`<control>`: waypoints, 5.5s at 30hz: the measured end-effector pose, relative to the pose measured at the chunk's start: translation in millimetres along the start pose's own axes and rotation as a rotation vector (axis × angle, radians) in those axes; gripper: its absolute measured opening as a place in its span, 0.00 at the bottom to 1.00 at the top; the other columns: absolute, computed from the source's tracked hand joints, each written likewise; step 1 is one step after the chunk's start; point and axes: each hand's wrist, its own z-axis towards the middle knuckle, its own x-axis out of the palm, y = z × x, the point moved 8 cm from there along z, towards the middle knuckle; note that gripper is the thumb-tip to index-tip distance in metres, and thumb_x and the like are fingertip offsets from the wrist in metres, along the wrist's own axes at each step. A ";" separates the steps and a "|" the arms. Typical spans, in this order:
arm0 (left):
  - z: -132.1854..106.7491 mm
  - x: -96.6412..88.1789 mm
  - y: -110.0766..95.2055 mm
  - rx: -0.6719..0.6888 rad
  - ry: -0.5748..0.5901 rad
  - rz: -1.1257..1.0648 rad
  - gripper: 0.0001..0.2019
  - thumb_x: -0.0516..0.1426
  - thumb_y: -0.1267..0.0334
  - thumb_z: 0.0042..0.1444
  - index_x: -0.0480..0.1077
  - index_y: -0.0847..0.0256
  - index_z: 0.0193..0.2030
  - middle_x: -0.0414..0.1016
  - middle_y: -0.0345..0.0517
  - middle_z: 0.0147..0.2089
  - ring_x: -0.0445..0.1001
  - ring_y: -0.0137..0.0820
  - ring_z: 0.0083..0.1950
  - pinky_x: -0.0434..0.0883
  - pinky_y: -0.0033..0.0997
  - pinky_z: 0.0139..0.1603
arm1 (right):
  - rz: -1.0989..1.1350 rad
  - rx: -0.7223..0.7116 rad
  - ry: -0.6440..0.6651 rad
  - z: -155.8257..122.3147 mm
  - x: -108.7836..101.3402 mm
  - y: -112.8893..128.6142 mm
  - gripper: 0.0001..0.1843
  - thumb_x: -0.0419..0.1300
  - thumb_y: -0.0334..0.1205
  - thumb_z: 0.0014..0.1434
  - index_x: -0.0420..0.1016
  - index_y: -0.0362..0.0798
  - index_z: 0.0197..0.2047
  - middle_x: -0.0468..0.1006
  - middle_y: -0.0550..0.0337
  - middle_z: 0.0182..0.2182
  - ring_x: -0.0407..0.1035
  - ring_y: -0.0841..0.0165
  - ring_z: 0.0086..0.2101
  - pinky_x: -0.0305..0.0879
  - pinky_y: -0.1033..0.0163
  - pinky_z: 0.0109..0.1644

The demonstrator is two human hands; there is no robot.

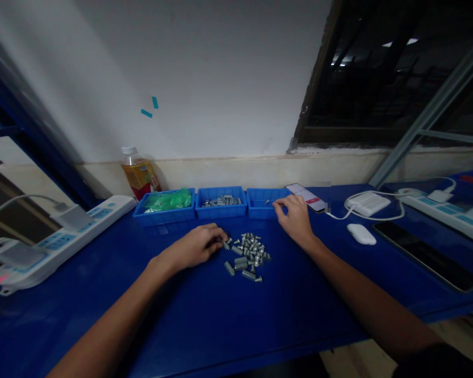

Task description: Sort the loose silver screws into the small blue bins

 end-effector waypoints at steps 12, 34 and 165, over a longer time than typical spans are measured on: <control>2.7 -6.4 -12.0 -0.026 -0.113 -0.187 0.12 0.48 0.60 0.62 0.69 0.63 0.40 0.73 0.46 0.39 0.70 0.31 0.40 0.66 0.30 0.44 | 0.285 -0.319 0.305 -35.3 -3.8 116.1 0.09 0.58 0.40 0.58 0.70 0.47 0.42 0.74 0.56 0.35 0.64 0.63 0.39 0.57 0.58 0.43; 6.0 -20.8 -25.4 0.038 -0.359 0.037 0.10 0.50 0.59 0.61 0.68 0.61 0.41 0.73 0.45 0.37 0.70 0.32 0.39 0.66 0.31 0.41 | 0.338 -0.186 0.248 -32.2 0.8 106.2 0.08 0.54 0.40 0.62 0.70 0.47 0.34 0.72 0.59 0.28 0.64 0.67 0.33 0.58 0.60 0.40; -0.7 -13.3 -47.3 0.143 -0.349 0.149 0.08 0.50 0.62 0.62 0.67 0.61 0.44 0.74 0.45 0.39 0.70 0.32 0.39 0.66 0.34 0.42 | 0.325 -0.354 0.338 -35.8 -9.1 114.6 0.09 0.52 0.41 0.64 0.70 0.46 0.37 0.73 0.56 0.32 0.63 0.65 0.37 0.57 0.59 0.41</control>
